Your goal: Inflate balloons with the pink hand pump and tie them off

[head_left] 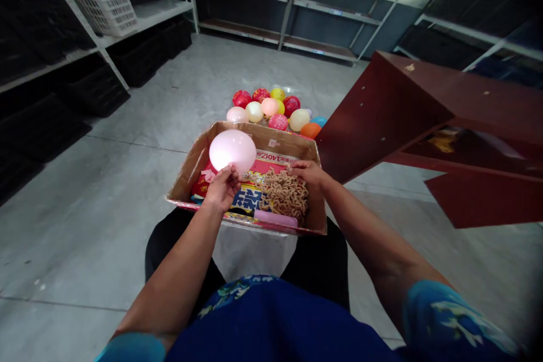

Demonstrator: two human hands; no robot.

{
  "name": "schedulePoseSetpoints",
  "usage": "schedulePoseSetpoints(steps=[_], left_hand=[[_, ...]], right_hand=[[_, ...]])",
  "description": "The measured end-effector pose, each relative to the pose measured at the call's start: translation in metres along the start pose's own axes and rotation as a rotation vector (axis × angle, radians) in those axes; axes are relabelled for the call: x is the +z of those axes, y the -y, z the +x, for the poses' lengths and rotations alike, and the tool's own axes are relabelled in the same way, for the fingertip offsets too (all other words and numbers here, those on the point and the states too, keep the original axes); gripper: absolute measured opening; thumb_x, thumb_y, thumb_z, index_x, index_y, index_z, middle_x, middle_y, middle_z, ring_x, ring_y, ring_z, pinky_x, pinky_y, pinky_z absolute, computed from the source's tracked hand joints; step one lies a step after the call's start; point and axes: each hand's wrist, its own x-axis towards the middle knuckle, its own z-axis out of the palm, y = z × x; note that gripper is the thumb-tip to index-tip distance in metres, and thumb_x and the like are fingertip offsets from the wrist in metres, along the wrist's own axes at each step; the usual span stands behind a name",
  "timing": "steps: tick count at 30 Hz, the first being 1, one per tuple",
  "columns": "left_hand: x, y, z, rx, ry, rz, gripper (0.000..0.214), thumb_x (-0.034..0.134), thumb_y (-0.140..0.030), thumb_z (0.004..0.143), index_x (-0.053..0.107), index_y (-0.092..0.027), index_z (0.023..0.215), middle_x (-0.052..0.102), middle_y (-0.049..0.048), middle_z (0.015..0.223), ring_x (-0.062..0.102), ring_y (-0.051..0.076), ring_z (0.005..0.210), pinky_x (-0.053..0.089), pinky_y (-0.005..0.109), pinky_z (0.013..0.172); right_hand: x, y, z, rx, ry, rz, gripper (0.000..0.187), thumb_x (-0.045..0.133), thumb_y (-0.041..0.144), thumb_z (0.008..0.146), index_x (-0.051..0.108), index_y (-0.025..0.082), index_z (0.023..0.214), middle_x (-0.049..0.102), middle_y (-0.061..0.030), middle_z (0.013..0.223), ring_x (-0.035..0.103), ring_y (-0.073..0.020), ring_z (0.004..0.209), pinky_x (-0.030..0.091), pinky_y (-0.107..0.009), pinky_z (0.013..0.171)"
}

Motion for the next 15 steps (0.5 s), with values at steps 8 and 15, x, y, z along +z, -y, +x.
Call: schedulePoseSetpoints(steps=[8,15], left_hand=[[0.017,0.004,-0.009,0.037,0.003,0.043,0.017,0.069,-0.026,0.075,0.060,-0.013,0.082,0.063,0.0010,0.065,0.063,0.011,0.058,0.048,0.019,0.049],[0.036,0.013,-0.020,0.037,0.048,0.171,0.021,0.068,-0.028,0.077,0.056,-0.013,0.085,0.068,0.0070,0.077,0.056,0.008,0.044,0.037,0.016,0.034]], right_hand=[[0.028,0.031,-0.031,-0.009,0.059,0.438,0.034,0.077,0.034,0.050,0.053,0.020,0.070,0.060,0.0030,0.069,0.062,-0.0149,0.069,0.048,-0.030,0.068],[0.058,0.048,-0.053,-0.207,0.386,-0.046,0.018,0.061,0.036,0.075,0.058,0.019,0.075,0.049,0.0060,0.060,0.042,-0.0074,0.053,0.034,-0.022,0.052]])
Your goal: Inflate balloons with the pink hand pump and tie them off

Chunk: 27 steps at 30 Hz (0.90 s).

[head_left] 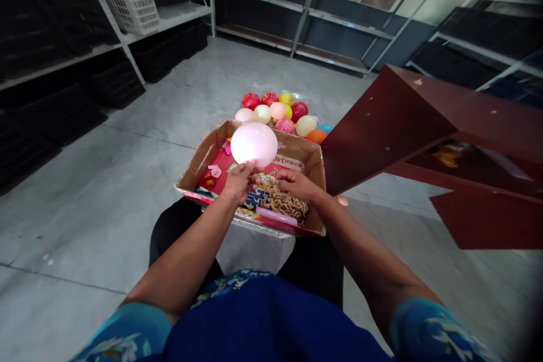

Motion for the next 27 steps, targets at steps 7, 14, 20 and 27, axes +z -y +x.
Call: schedulePoseSetpoints(steps=[7,14,20,27], left_hand=[[0.012,0.012,0.001,0.044,0.027,0.166,0.020,0.064,-0.030,0.080,0.053,-0.014,0.077,0.059,0.0004,0.058,0.060,0.013,0.046,0.048,0.022,0.043],[-0.003,0.009,0.009,0.116,-0.065,0.167,0.025,0.064,-0.035,0.079,0.054,-0.013,0.078,0.064,0.0031,0.066,0.061,0.011,0.050,0.049,0.021,0.047],[-0.009,0.010,0.009,0.139,-0.033,0.175,0.029,0.066,-0.041,0.076,0.054,-0.014,0.076,0.065,0.0023,0.068,0.061,0.009,0.054,0.045,0.018,0.048],[-0.015,0.012,0.012,0.120,-0.020,0.149,0.032,0.069,-0.042,0.073,0.056,-0.014,0.078,0.065,0.0028,0.068,0.059,0.009,0.054,0.044,0.018,0.049]], right_hand=[[0.004,0.015,0.003,0.003,0.024,-0.091,0.031,0.056,0.047,0.080,0.055,0.018,0.072,0.050,0.0052,0.057,0.041,-0.0071,0.050,0.031,-0.021,0.050],[-0.039,-0.018,0.005,0.103,-0.010,-0.395,0.033,0.050,0.046,0.084,0.064,0.016,0.084,0.055,0.0021,0.058,0.048,-0.0102,0.051,0.036,-0.023,0.051],[-0.061,-0.040,0.002,0.277,-0.145,-1.175,0.028,0.060,0.027,0.077,0.069,0.021,0.103,0.064,-0.0081,0.109,0.060,-0.0191,0.087,0.042,-0.025,0.070],[-0.041,-0.048,-0.001,0.348,0.245,-1.200,0.015,0.065,0.019,0.066,0.074,0.021,0.078,0.071,-0.0029,0.079,0.060,-0.0155,0.068,0.040,-0.021,0.060]])
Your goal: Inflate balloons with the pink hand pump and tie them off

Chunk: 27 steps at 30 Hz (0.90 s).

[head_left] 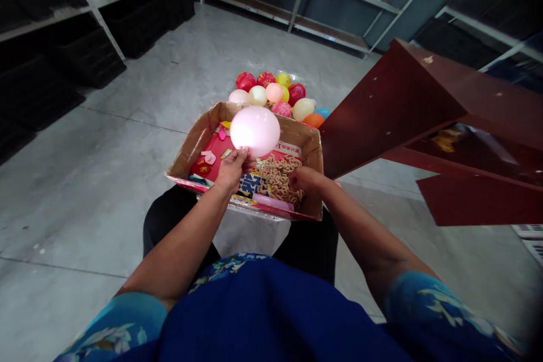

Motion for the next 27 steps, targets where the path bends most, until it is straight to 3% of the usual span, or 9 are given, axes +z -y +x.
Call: schedulePoseSetpoints(steps=[5,8,10,13,17,21,27], left_hand=[[0.001,0.000,-0.002,-0.035,-0.015,-0.018,0.029,0.068,-0.039,0.074,0.057,-0.013,0.079,0.066,0.0028,0.069,0.059,0.009,0.054,0.044,0.018,0.048],[0.002,0.000,-0.003,-0.043,-0.020,-0.026,0.027,0.068,-0.038,0.075,0.057,-0.013,0.079,0.066,0.0024,0.068,0.059,0.009,0.053,0.045,0.018,0.048],[0.003,0.000,-0.004,-0.045,-0.017,-0.029,0.027,0.068,-0.038,0.075,0.057,-0.013,0.079,0.066,0.0025,0.067,0.059,0.008,0.053,0.044,0.017,0.048],[0.006,-0.001,-0.005,-0.051,-0.009,-0.037,0.027,0.068,-0.037,0.076,0.057,-0.013,0.079,0.066,0.0029,0.067,0.058,0.008,0.051,0.043,0.017,0.046],[0.013,-0.002,-0.007,-0.074,0.033,-0.062,0.024,0.065,-0.035,0.079,0.056,-0.013,0.084,0.068,0.0054,0.073,0.057,0.008,0.048,0.041,0.017,0.041],[0.022,-0.005,-0.011,-0.104,0.094,-0.081,0.025,0.064,-0.036,0.081,0.054,-0.013,0.085,0.070,0.0087,0.082,0.057,0.008,0.045,0.042,0.018,0.038],[0.026,-0.004,-0.016,-0.161,0.178,-0.047,0.028,0.062,-0.038,0.081,0.052,-0.015,0.090,0.070,0.0099,0.089,0.054,0.008,0.039,0.042,0.020,0.035]], right_hand=[[0.020,0.003,-0.003,0.056,0.008,-0.033,0.014,0.059,0.019,0.070,0.072,0.014,0.073,0.070,-0.0122,0.082,0.062,-0.0210,0.071,0.041,-0.026,0.060],[0.021,-0.008,-0.008,0.019,-0.022,0.011,0.015,0.057,0.022,0.073,0.070,0.015,0.075,0.070,-0.0088,0.081,0.060,-0.0182,0.073,0.043,-0.025,0.064],[0.014,-0.017,-0.014,-0.048,-0.084,0.195,0.014,0.057,0.025,0.074,0.068,0.016,0.078,0.068,-0.0038,0.079,0.059,-0.0150,0.073,0.043,-0.023,0.066],[-0.003,-0.025,-0.026,-0.145,-0.171,0.728,0.015,0.061,0.032,0.072,0.062,0.017,0.075,0.063,0.0010,0.071,0.055,-0.0123,0.067,0.044,-0.024,0.065],[-0.026,-0.013,-0.041,-0.197,-0.183,1.185,0.018,0.070,0.030,0.066,0.059,0.018,0.073,0.061,0.0039,0.068,0.053,-0.0095,0.063,0.043,-0.023,0.063],[-0.041,0.011,-0.047,-0.249,-0.152,1.320,0.018,0.071,0.029,0.067,0.058,0.019,0.074,0.062,0.0036,0.069,0.055,-0.0089,0.060,0.045,-0.024,0.060],[-0.060,0.039,-0.054,-0.370,-0.150,1.308,0.019,0.073,0.028,0.068,0.058,0.017,0.071,0.063,0.0027,0.070,0.058,-0.0091,0.063,0.048,-0.023,0.062]])
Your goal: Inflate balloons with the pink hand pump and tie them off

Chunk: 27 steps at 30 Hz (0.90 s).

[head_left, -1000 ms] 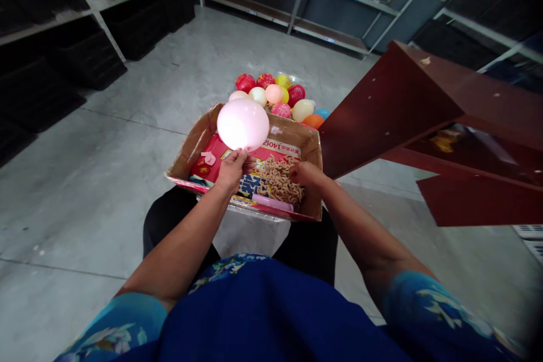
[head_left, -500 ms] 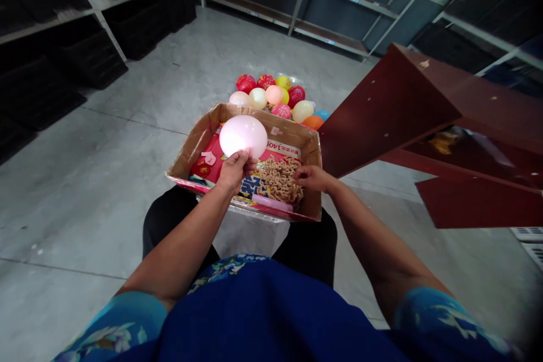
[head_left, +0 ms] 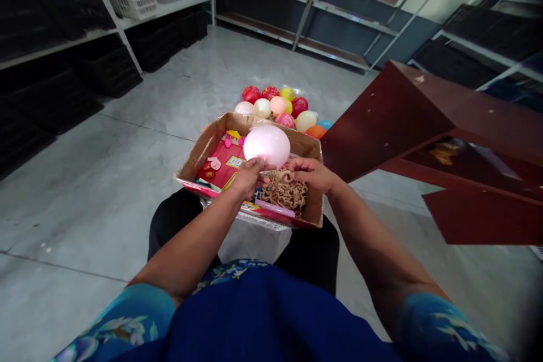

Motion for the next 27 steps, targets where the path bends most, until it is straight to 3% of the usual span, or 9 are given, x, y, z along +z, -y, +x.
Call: schedulePoseSetpoints(steps=[5,11,17,23,27], left_hand=[[-0.007,0.007,0.000,-0.029,0.091,-0.009,0.031,0.066,-0.040,0.078,0.052,-0.015,0.090,0.069,0.0046,0.083,0.051,0.007,0.036,0.039,0.019,0.032],[-0.009,0.009,-0.006,-0.053,0.170,-0.041,0.034,0.069,-0.039,0.074,0.050,-0.015,0.087,0.064,0.0036,0.071,0.057,0.011,0.045,0.046,0.021,0.040],[-0.009,0.010,-0.007,0.004,0.157,-0.026,0.038,0.073,-0.042,0.068,0.046,-0.018,0.078,0.051,-0.0049,0.057,0.037,0.003,0.036,0.025,0.015,0.036],[-0.018,0.019,-0.003,0.131,0.065,0.366,0.029,0.062,-0.045,0.076,0.056,-0.017,0.074,0.049,-0.0043,0.054,0.035,0.006,0.040,0.024,0.019,0.040],[-0.019,0.024,-0.002,0.223,0.003,0.653,0.027,0.059,-0.039,0.078,0.058,-0.017,0.064,0.047,-0.0036,0.051,0.038,0.007,0.046,0.025,0.020,0.043]], right_hand=[[0.010,0.013,0.003,-0.046,-0.020,0.105,0.019,0.072,0.028,0.068,0.057,0.018,0.073,0.068,-0.0005,0.074,0.063,-0.0132,0.067,0.051,-0.027,0.061],[0.012,0.010,0.012,-0.074,-0.088,0.250,0.020,0.072,0.026,0.065,0.054,0.017,0.069,0.068,-0.0020,0.073,0.066,-0.0177,0.068,0.053,-0.029,0.056],[0.006,0.002,0.014,-0.053,-0.186,0.325,0.023,0.071,0.025,0.063,0.051,0.018,0.072,0.070,-0.0021,0.073,0.067,-0.0171,0.061,0.053,-0.026,0.049],[0.006,0.003,0.019,-0.047,-0.393,0.297,0.022,0.069,0.023,0.062,0.050,0.019,0.071,0.059,0.0058,0.056,0.053,-0.0081,0.043,0.043,-0.019,0.039],[0.022,0.013,0.037,-0.156,-0.439,0.069,0.016,0.065,0.023,0.068,0.052,0.020,0.076,0.054,0.0076,0.051,0.048,-0.0075,0.040,0.038,-0.019,0.039]])
